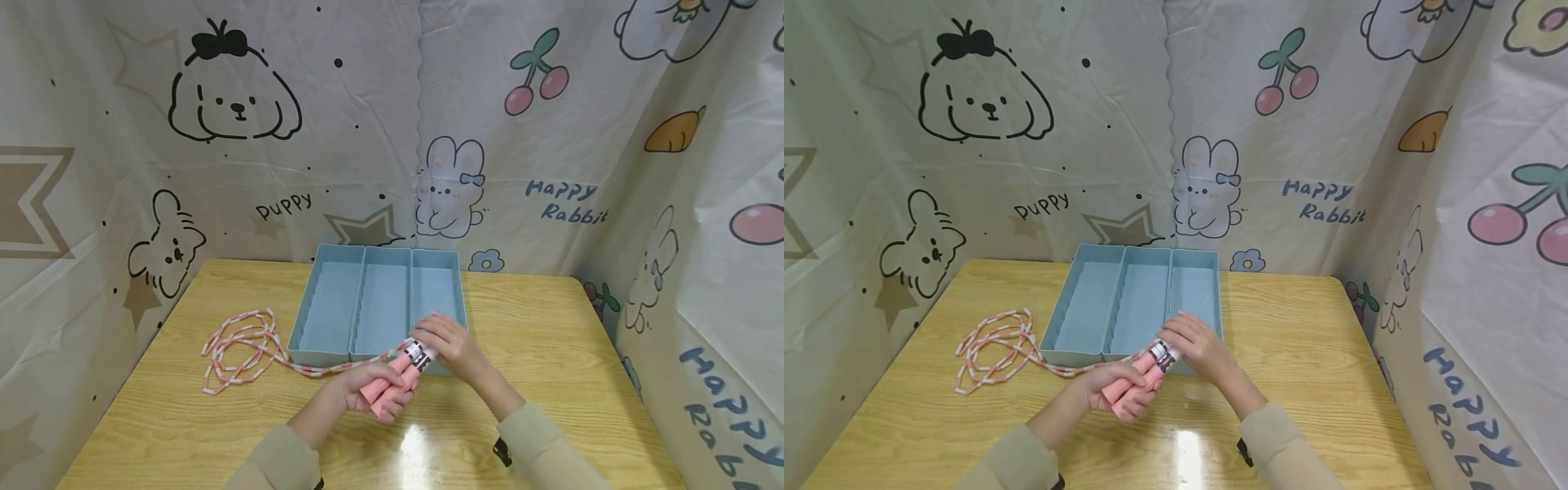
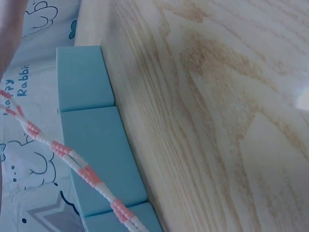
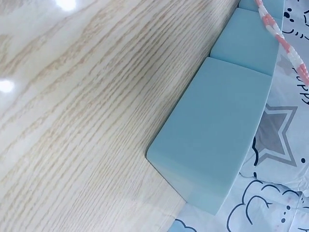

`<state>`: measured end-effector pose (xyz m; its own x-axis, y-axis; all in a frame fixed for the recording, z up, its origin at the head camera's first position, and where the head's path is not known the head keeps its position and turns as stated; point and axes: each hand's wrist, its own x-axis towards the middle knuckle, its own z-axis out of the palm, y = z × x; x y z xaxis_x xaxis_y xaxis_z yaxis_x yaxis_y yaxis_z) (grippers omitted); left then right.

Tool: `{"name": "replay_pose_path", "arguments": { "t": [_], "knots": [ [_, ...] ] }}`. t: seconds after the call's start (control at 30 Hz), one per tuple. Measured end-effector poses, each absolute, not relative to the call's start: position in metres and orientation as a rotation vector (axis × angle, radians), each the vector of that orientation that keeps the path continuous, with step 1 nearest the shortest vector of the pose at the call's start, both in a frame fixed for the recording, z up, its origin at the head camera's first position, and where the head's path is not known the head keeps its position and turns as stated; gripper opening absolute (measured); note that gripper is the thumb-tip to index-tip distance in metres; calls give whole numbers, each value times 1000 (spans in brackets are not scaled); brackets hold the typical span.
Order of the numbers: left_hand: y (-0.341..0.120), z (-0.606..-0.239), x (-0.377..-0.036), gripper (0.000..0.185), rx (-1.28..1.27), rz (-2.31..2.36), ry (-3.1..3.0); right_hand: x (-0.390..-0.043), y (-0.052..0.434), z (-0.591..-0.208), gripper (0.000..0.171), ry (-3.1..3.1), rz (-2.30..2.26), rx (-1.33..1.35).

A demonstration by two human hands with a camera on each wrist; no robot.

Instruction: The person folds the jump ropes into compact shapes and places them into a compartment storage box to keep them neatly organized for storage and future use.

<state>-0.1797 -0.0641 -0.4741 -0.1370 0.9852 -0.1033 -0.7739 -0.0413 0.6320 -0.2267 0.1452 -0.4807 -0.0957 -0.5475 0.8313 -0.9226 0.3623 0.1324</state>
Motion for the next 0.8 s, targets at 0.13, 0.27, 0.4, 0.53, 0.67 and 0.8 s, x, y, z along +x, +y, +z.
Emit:
{"name": "replay_pose_path", "arguments": {
  "t": [0.13,0.27,0.4,0.53,0.67,0.8],
  "knots": [
    [-64,-470,-179,23,446,1591,653,-228,145,-478,21,-1743,626,1318],
    [-65,-469,-179,28,468,1588,652,-229,146,-476,25,-1745,703,1351],
    [-65,-467,-179,32,484,1587,643,-230,147,-476,46,-1791,812,1346],
    [-66,-465,-180,33,525,1576,647,-227,146,-478,57,-1835,979,1264],
    [-67,-461,-181,29,537,1580,635,-225,143,-477,59,-1835,1257,1164],
    [-68,-458,-183,27,530,1586,612,-220,137,-472,59,-1833,1559,1074]
  ]
}}
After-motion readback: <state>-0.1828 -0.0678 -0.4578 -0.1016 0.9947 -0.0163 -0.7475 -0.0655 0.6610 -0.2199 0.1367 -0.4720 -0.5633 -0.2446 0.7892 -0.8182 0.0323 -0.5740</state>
